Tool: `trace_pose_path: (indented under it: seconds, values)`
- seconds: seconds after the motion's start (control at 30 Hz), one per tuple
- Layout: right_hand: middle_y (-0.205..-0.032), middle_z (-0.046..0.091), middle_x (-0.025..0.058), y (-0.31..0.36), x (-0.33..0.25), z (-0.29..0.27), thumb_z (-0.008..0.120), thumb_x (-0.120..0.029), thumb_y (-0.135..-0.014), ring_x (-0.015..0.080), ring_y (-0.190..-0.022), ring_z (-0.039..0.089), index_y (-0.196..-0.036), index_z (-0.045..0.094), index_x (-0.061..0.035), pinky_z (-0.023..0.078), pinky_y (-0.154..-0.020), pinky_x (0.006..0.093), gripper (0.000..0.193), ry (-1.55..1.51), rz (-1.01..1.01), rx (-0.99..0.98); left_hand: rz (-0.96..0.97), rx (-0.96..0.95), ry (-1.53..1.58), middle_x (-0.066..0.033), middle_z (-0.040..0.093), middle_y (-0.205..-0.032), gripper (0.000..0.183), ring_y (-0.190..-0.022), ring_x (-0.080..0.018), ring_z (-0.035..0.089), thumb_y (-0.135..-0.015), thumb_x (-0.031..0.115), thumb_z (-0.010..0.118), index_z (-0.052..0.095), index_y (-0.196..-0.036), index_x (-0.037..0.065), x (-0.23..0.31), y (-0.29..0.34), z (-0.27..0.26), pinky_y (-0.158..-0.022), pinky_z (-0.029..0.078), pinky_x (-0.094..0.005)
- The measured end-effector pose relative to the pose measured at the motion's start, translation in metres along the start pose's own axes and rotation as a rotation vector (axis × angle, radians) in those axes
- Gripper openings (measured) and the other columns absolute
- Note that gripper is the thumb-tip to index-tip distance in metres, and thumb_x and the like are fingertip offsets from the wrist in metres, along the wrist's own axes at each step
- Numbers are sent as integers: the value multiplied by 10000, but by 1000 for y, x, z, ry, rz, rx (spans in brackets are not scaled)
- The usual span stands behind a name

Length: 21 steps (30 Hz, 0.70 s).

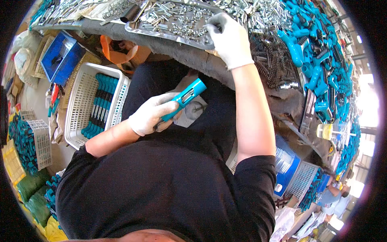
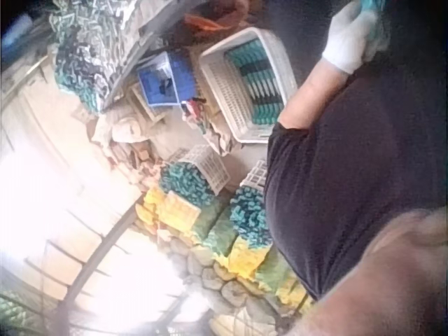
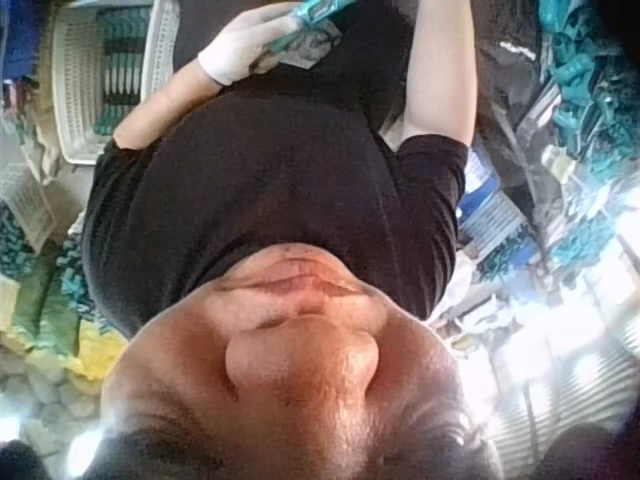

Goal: Assembling internal metal components and inserting them into blue plastic housings.

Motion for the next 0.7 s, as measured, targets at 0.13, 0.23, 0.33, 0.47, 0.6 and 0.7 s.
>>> trace_pose_path:
  seconds: [0.13,0.23,0.33,0.47,0.6,0.7]
  values:
    - [-982,674,94,-3,-8,4,671,-121,-844,209,-838,662,-1017,667,-86,519,-731,299,177,-123,-58,67,3,15,16,-27,517,-798,546,-450,-46,389,-927,394,568,474,-1294,1,6,-2,-6,-392,288,-194]
    - [-980,669,80,31,-27,-4,665,-83,-846,149,-877,642,-1015,676,-49,488,-787,263,173,-232,39,66,4,29,30,-23,516,-796,548,-455,-43,384,-924,398,572,479,-1294,5,8,-1,-14,-397,280,-193]
    - [-949,664,97,83,-39,17,709,-132,-823,193,-843,643,-1051,673,-70,516,-755,306,240,-363,119,-182,-19,-16,8,-18,519,-793,481,-470,-35,392,-935,416,562,516,-1201,18,4,-7,-12,-407,288,-186]
    - [-716,575,119,123,-24,37,652,-178,-886,191,-641,576,-888,629,-14,477,-631,308,165,-284,309,-307,-103,-78,-16,-17,531,-803,474,-478,-35,407,-953,398,552,515,-1249,29,-10,-10,0,-417,309,-190]
    - [-646,510,101,124,0,15,632,-164,-899,131,-602,488,-789,596,-8,428,-580,294,194,-305,373,-161,-164,-153,-18,-18,541,-819,550,-473,-39,410,-961,377,543,433,-1371,28,-15,-8,6,-413,316,-194]
    - [-644,506,88,116,0,-1,635,-204,-899,123,-617,478,-795,602,-6,424,-592,294,225,-207,337,-141,-120,-201,-43,-14,540,-805,544,-458,-30,393,-934,494,542,514,-1178,9,-11,-7,12,-405,276,-178]
Point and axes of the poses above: each hand's wrist, its own y-axis away from the middle knuckle, its own z-axis out of the palm, x = y × z, the point moved 10 cm from there along -y, towards the middle knuckle
